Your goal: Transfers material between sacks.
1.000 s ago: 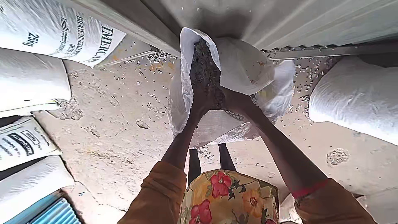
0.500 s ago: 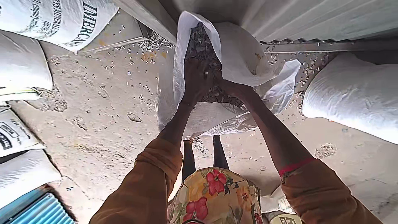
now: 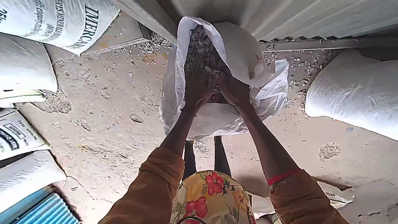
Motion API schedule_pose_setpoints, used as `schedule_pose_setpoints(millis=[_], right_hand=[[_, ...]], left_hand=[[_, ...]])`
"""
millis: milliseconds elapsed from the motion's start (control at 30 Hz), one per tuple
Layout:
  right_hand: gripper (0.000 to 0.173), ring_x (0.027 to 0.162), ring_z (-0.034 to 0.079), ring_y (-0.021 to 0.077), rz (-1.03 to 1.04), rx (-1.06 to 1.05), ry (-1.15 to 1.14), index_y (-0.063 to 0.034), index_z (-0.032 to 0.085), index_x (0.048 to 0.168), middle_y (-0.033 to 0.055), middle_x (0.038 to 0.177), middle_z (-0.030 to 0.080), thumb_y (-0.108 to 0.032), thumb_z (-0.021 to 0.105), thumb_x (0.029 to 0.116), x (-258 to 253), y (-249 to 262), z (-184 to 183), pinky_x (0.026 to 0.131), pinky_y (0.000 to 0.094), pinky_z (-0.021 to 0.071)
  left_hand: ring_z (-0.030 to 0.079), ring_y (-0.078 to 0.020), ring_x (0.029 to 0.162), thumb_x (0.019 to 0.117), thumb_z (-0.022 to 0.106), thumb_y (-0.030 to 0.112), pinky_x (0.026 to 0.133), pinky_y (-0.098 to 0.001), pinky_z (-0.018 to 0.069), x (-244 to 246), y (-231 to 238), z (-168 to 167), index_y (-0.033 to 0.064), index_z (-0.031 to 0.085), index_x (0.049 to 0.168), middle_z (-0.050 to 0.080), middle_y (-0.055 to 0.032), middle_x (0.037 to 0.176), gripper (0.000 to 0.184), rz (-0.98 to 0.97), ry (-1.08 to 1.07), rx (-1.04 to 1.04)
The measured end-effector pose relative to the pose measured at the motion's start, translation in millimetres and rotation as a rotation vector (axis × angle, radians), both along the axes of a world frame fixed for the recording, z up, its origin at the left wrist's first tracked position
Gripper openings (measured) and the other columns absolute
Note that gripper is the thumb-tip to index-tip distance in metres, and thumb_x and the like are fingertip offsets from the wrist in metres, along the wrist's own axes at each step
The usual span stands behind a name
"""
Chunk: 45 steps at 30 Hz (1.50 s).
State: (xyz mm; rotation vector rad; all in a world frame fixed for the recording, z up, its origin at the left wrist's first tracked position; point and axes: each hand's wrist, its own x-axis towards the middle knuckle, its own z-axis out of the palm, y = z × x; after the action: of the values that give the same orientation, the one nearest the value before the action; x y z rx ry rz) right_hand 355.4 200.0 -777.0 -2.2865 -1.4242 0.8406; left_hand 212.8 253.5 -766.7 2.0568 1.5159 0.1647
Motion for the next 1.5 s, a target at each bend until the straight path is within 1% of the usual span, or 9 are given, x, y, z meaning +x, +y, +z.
schedule_pose_setpoints(millis=[100,200,267,367,533,667,967,1167,1500], right_hand=[[0.05,0.13,0.058,0.0327,-0.244,0.073,0.324,0.0016,0.063,0.132,0.0229,0.133,0.064,-0.035,0.068,0.099,-7.1,-16.1,17.0,0.11,0.0536,0.0418],[0.042,0.123,0.057,0.0255,-0.473,-0.099,0.618,-0.0104,0.053,0.143,0.0146,0.135,0.061,-0.031,0.056,0.1062,-13.5,-24.4,38.4,0.099,0.0491,0.0482],[0.043,0.123,0.055,0.0294,-0.561,-0.152,0.68,-0.0071,0.049,0.146,0.0195,0.139,0.056,-0.029,0.046,0.1098,-13.8,-20.0,43.0,0.098,0.0518,0.0467],[0.044,0.132,0.049,0.0176,-0.736,0.032,0.848,-0.0054,0.04,0.151,0.013,0.146,0.051,-0.025,0.038,0.1109,-18.8,-7.6,41.0,0.111,0.0383,0.0411],[0.018,0.076,0.063,0.0013,-0.987,0.338,1.177,-0.019,0.059,0.103,-0.0066,0.085,0.064,-0.021,0.041,0.105,-23.2,-9.6,36.0,0.067,0.022,0.0548],[0.037,0.065,0.065,0.0037,-1.129,0.506,1.413,-0.0188,0.057,0.089,-0.0057,0.071,0.064,-0.02,0.025,0.108,-29.0,-9.0,36.8,0.061,0.0237,0.0566],[0.028,0.093,0.07,0.005,-0.79,0.634,1.559,-0.0161,0.065,0.111,-0.0028,0.101,0.071,-0.022,0.038,0.1074,-33.5,-9.3,51.4,0.083,0.0261,0.06],[0.042,0.105,0.069,0.0102,-0.677,0.804,1.575,-0.0129,0.066,0.115,0.0015,0.113,0.071,-0.023,0.026,0.1071,-50.8,-24.5,108.5,0.088,0.0295,0.0589],[0.047,0.089,0.072,-0.0004,-0.802,0.827,1.309,-0.0177,0.068,0.108,-0.0085,0.094,0.076,-0.027,0.021,0.1112,-158.7,-59.2,337.1,0.078,0.0229,0.0616]], left_hand=[[0.057,-0.038,0.127,0.1052,0.046,0.038,0.107,-0.0567,0.0419,16.5,-18.1,8.0,0.0048,0.063,0.136,0.062,-0.0221,0.133,0.048,0.15,-0.113,-0.062],[0.059,-0.0296,0.125,0.1067,0.044,0.036,0.106,-0.0519,0.0426,33.5,-28.4,14.4,0.0097,0.059,0.143,0.064,-0.0175,0.134,0.047,0.437,-0.309,-0.186],[0.061,-0.02,0.1,0.1086,0.038,0.048,0.081,-0.0427,0.0496,37.1,-32.5,16.9,0.0177,0.059,0.141,0.066,-0.0111,0.119,0.049,0.608,-0.484,-0.304],[0.058,-0.0086,0.111,0.1058,0.038,0.058,0.093,-0.035,0.0506,36.6,-24.8,16.3,0.0209,0.059,0.136,0.063,0.0008,0.126,0.053,0.779,-0.778,-0.51],[0.065,-0.0082,0.105,0.109,0.037,0.03,0.089,-0.03,0.0558,52.9,-22.8,7.4,0.0141,0.068,0.119,0.07,0.0012,0.113,0.036,0.846,-1.253,-0.518],[0.06,-0.0058,0.12,0.1068,0.024,0.02,0.106,-0.0268,0.0465,47.1,-28.1,8.3,0.0075,0.063,0.129,0.067,0.0007,0.128,0.046,0.69,-1.42,-0.415],[0.065,-0.0159,0.113,0.109,0.015,0.029,0.099,-0.0343,0.0528,38.2,-31.6,21.3,0.0048,0.064,0.122,0.069,-0.0071,0.118,0.056,0.703,-1.684,-0.478],[0.068,-0.0017,0.091,0.1098,0.026,0.048,0.076,-0.0228,0.0577,10.8,-44.8,105.1,0.0232,0.071,0.119,0.072,0.007,0.107,0.052,0.616,-1.56,-0.671],[0.068,-0.0127,0.101,0.1105,0.026,0.026,0.093,-0.0328,0.0562,-79.3,-71.1,319.2,-0.0008,0.065,0.119,0.072,-0.0089,0.108,0.047,0.827,-1.614,-0.759]])
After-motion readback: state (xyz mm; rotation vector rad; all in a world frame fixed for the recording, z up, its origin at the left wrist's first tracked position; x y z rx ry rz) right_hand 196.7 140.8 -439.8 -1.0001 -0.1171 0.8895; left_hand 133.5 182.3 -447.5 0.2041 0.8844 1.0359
